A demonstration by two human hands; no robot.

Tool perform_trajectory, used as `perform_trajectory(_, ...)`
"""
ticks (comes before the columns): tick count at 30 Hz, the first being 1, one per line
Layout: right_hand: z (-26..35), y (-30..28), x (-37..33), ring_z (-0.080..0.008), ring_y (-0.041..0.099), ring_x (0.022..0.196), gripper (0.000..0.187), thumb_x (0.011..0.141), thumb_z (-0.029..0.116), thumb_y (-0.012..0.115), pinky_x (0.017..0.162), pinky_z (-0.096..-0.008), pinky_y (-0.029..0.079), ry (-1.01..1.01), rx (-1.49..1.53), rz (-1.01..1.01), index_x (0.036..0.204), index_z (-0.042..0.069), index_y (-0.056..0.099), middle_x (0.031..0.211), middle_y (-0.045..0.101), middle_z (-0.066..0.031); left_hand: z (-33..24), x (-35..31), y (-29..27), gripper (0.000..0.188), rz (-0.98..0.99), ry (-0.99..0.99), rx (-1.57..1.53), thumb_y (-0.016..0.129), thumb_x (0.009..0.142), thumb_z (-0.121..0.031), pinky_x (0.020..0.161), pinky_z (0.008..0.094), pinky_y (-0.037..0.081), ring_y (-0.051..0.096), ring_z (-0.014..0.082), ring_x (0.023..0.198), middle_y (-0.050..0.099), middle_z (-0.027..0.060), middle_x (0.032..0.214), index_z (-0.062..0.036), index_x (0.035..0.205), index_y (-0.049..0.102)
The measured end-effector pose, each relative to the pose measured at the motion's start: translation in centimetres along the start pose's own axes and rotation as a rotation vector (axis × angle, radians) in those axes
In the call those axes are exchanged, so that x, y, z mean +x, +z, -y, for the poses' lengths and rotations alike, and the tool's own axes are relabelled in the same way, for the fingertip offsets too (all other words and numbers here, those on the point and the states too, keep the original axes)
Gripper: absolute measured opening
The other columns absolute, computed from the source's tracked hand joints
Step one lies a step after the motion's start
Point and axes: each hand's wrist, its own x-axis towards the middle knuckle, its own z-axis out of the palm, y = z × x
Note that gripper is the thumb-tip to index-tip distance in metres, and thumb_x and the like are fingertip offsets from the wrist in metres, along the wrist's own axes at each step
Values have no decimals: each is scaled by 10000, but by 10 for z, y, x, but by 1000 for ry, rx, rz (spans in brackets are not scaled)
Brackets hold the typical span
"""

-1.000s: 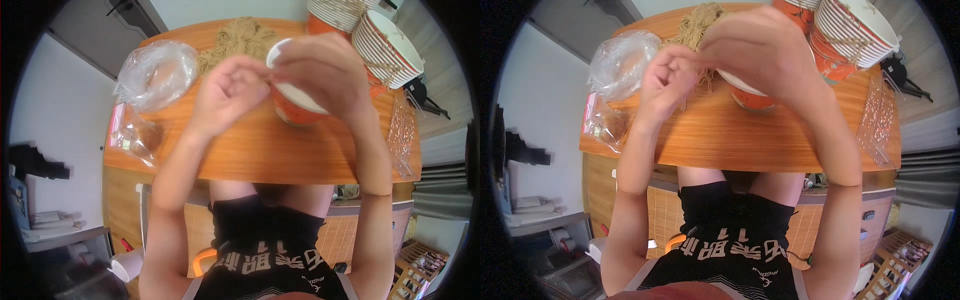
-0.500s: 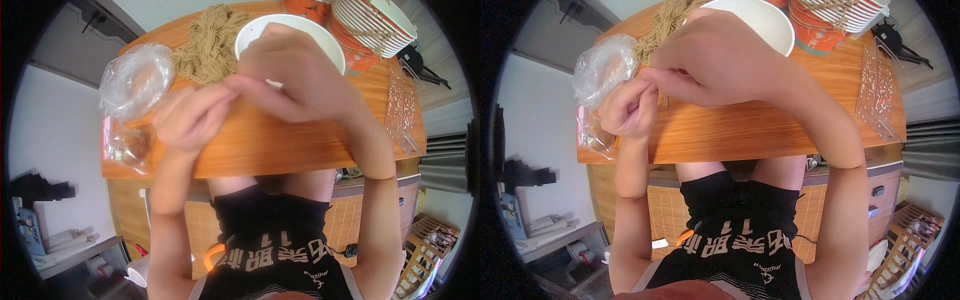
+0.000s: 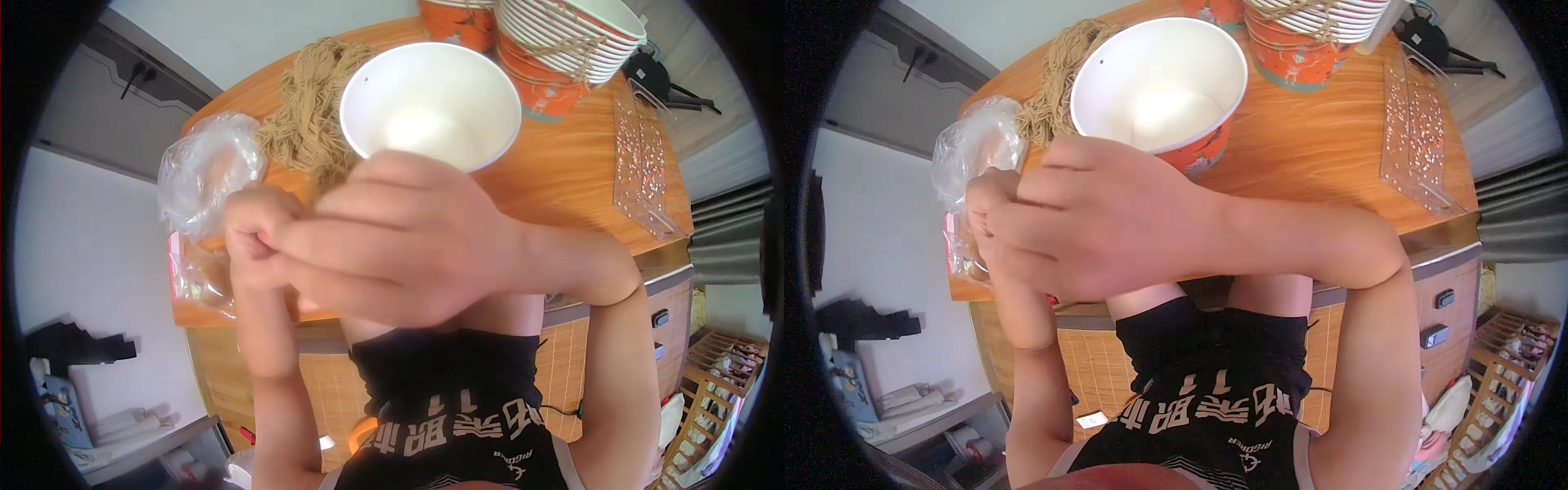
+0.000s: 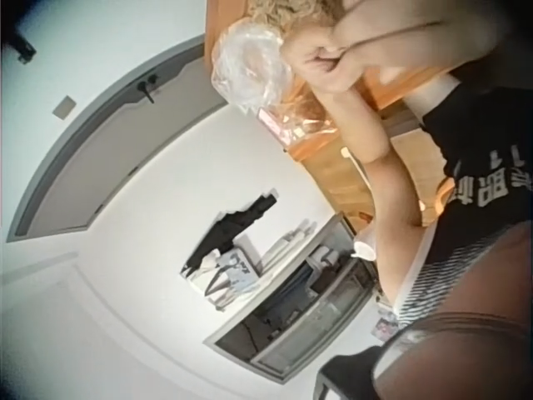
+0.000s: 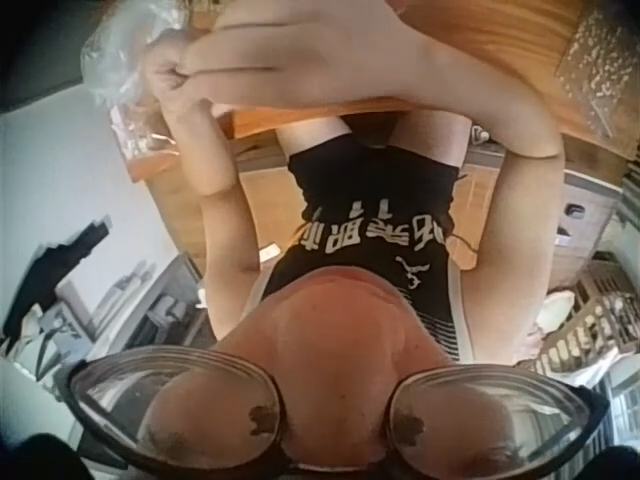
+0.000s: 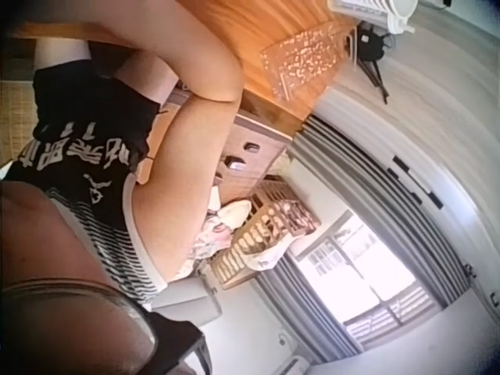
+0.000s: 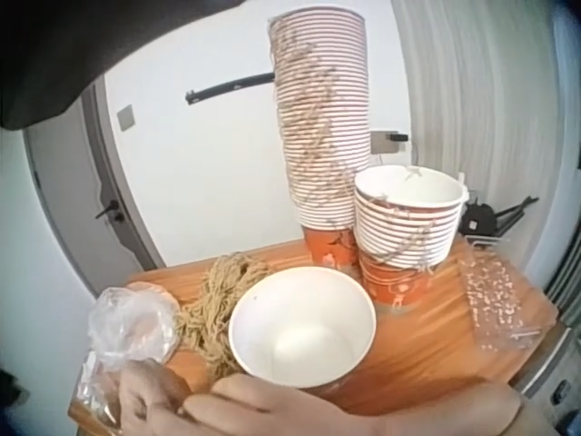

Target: Attaching hemp rope handles to paper buckets by threading them through holes and tying knots.

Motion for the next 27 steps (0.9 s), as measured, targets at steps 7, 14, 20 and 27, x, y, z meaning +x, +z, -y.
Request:
perform_trajectory(7, 7, -4, -1, -147, 518, 730, 143, 660, 143, 696, 664, -287, 446, -77, 51, -39, 783, 120, 627, 853, 541, 29, -1, -1, -11, 366, 88, 56, -230, 907, 738, -233, 463, 273, 384, 550, 147, 496, 610, 38, 609, -89, 648, 582)
perform_trajectory(14, -10, -17, 7, -163, 621, 866, 153, 727, 139, 702, 739, -309, 496, -53, -126, -49, 864, 144, 633, 887, 614, 17, -10, 9, -12, 308, 110, 12, -138, 884, 801, -195, 488, 256, 364, 507, 100, 538, 627, 23, 675, -60, 735, 615)
perform_trajectory(20, -24, -12, 12, -185, 688, 875, 257, 755, 122, 743, 763, -318, 524, 75, 33, 30, 1011, 139, 730, 948, 718, 13, -9, 9, -4, 175, -218, -58, 44, 778, 896, -119, 524, 202, 359, 474, 36, 601, 576, -43, 711, -57, 852, 620)
perform_trajectory(27, -34, -20, 16, -207, 673, 817, 221, 776, 116, 797, 729, -337, 514, 162, 85, 192, 994, 129, 766, 939, 733, -5, -3, 18, 7, 32, -163, -210, -182, 719, 919, -23, 472, 182, 319, 466, 13, 541, 629, -35, 691, -28, 948, 706)
